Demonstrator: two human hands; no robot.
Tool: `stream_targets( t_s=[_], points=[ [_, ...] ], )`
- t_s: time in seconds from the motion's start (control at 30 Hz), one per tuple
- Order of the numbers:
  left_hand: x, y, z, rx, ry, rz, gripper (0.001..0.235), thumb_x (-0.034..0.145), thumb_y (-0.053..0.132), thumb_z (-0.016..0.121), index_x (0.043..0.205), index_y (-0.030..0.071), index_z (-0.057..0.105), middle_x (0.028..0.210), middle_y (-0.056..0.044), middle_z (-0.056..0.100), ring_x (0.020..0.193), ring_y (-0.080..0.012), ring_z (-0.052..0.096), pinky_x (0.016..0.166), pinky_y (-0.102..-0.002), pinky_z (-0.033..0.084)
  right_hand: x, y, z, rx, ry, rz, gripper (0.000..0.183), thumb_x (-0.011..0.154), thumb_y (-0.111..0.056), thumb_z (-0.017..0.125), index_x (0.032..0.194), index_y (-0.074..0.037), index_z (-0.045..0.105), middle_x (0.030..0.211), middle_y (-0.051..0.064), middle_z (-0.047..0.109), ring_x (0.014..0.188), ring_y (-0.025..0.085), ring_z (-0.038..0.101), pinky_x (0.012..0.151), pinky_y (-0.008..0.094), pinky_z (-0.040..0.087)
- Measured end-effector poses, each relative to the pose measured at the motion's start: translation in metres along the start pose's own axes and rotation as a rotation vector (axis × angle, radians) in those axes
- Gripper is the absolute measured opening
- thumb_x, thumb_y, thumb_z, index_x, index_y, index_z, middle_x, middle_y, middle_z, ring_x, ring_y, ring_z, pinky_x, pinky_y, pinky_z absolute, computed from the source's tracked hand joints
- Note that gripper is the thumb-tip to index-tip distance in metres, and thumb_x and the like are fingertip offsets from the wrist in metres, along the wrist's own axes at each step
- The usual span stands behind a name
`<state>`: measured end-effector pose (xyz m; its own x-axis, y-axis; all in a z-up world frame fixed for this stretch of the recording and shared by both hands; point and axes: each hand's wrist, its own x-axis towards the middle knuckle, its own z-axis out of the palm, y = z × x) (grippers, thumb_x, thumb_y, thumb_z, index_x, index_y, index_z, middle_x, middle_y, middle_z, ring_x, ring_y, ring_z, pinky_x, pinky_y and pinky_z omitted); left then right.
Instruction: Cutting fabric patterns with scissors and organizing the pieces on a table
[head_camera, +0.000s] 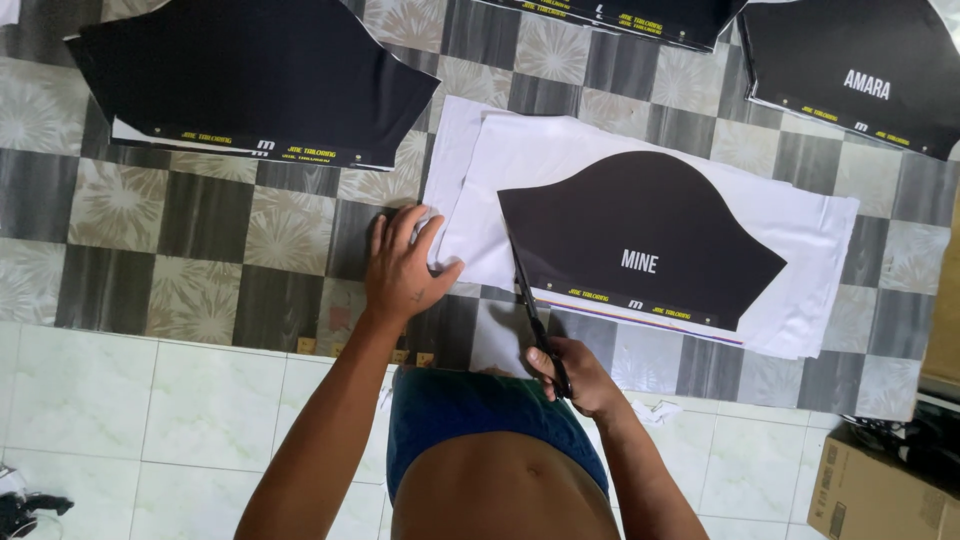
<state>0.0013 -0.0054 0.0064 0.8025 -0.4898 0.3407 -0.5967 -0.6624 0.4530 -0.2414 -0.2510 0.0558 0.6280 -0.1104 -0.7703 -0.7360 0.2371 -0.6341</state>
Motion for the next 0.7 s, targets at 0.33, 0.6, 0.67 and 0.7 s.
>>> stream_targets(
  t_s=[0.33,0.6,0.67,0.7],
  points=[
    [0.001,-0.001,0.000,0.026,0.007,0.020,0.079,0.082,0.056,0.093,0.147,0.017,0.075,0.157,-0.013,0.063,0.149,-0.0356,0.063,0.124,-0.069,0.045,0.013,-0.010,0.000,-0.040,-0.052,-0.010,0.052,0.106,-0.044,0.085,0.085,0.000,0.067,0.062,0.010,0.056,0.050,0.025,0.068,0.046,0.035,0.057],
    [0.001,0.001,-0.002,0.005,-0.014,0.001,0.077,0.084,0.056,0.091,0.148,0.016,0.075,0.157,-0.014,0.063,0.149,-0.0379,0.063,0.123,-0.070,0.046,0.008,-0.033,0.014,0.006,0.028,-0.003,0.047,0.100,-0.031,0.094,0.083,0.002,0.065,0.059,0.012,0.055,0.048,0.024,0.065,0.044,0.034,0.056],
    [0.001,0.001,-0.003,0.010,-0.017,0.000,0.077,0.083,0.056,0.092,0.148,0.017,0.075,0.157,-0.014,0.063,0.149,-0.0378,0.063,0.124,-0.070,0.045,0.016,-0.025,0.010,-0.024,0.005,-0.003,0.049,0.102,-0.037,0.091,0.085,0.001,0.066,0.060,0.012,0.055,0.048,0.024,0.066,0.045,0.034,0.057],
    [0.002,0.002,-0.003,0.014,-0.019,0.001,0.078,0.082,0.056,0.092,0.147,0.017,0.075,0.157,-0.014,0.064,0.149,-0.0377,0.063,0.124,-0.071,0.044,0.021,-0.022,0.008,-0.054,-0.017,-0.005,0.052,0.105,-0.043,0.087,0.086,0.001,0.066,0.062,0.011,0.056,0.049,0.024,0.068,0.046,0.034,0.057]
  ],
)
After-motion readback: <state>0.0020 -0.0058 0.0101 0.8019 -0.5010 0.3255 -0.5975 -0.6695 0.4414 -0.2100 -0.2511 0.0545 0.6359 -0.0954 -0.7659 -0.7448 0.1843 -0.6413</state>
